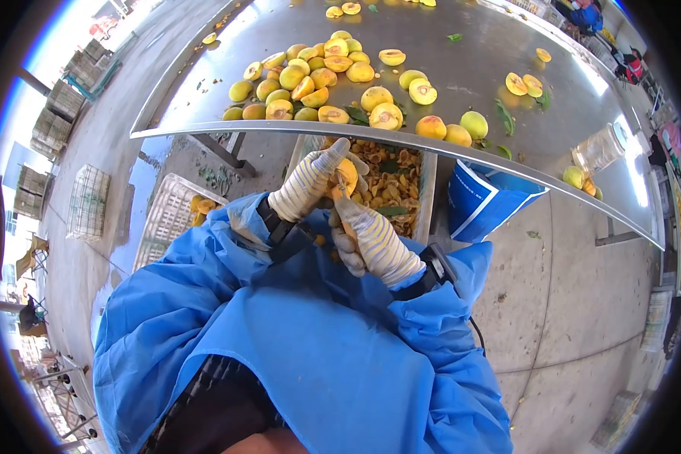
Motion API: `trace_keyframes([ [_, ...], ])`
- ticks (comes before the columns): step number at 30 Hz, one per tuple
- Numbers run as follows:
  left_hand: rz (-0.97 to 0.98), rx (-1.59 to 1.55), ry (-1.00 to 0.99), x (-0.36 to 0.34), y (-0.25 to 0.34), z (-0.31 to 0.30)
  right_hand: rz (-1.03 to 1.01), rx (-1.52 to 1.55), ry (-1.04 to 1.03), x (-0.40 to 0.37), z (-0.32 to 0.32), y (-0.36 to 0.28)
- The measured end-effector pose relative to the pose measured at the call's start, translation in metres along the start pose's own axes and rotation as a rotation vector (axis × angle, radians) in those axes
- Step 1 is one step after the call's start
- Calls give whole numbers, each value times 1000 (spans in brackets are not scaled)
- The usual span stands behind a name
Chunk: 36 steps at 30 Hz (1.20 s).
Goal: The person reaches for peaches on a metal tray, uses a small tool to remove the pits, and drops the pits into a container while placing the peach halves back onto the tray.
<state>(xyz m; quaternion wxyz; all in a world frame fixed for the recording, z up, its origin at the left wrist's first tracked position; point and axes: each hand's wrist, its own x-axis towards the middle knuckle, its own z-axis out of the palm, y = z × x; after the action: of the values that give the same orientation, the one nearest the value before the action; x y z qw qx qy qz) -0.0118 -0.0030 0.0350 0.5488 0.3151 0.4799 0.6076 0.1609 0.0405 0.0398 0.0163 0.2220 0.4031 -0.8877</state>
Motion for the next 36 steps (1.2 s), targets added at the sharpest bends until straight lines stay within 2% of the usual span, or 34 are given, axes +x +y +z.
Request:
trace_keyframes([
  [1,-15,-25,28,0,-2,0,-30,-92,94,0,4,2],
  [4,-55,-142,56,-3,-1,6,58,262,-117,5,-8,6],
  [5,-54,-216,34,-6,4,9,69,401,-289,7,-10,6],
  [7,-31,-322,31,-7,9,14,7,420,-296,7,-8,4],
  [10,140,-291,143,2,1,9,-60,372,-269,4,-11,-3],
  [11,22,-277,135,-2,3,-1,-85,353,-255,2,-14,-5],
  [14,252,88,287,4,-19,-47,-146,-199,124,-12,-14,-19],
  [15,287,191,358,-8,-10,-51,-167,-486,281,-8,-25,-18],
  [16,323,296,423,-23,6,-54,-327,-822,400,-4,-38,-12],
  [18,157,626,431,-65,46,-78,-644,-1496,635,1,-59,4],
  [19,20,950,480,-85,66,-87,-501,-1391,586,-11,-45,-8],
  [20,-123,1273,526,-102,81,-98,-528,-1382,564,-12,-46,-7],
  [22,-310,1715,477,-130,90,-124,-585,-1364,519,-14,-48,-5],
  [25,-353,1925,647,-130,97,-137,-613,-1342,503,-13,-45,-6],
  [28,-202,1810,605,-73,109,-116,-596,-1269,473,-12,-43,-9],
  [30,51,1749,476,-18,99,-96,-571,-1247,460,-12,-40,-12],
  [32,475,1692,270,40,83,-78,-555,-1205,466,-10,-44,-11],
  [34,600,1673,75,104,70,-66,-540,-1172,481,-8,-47,-9],
  [36,537,1693,-134,161,59,-60,-524,-1153,502,-8,-50,-8],
])
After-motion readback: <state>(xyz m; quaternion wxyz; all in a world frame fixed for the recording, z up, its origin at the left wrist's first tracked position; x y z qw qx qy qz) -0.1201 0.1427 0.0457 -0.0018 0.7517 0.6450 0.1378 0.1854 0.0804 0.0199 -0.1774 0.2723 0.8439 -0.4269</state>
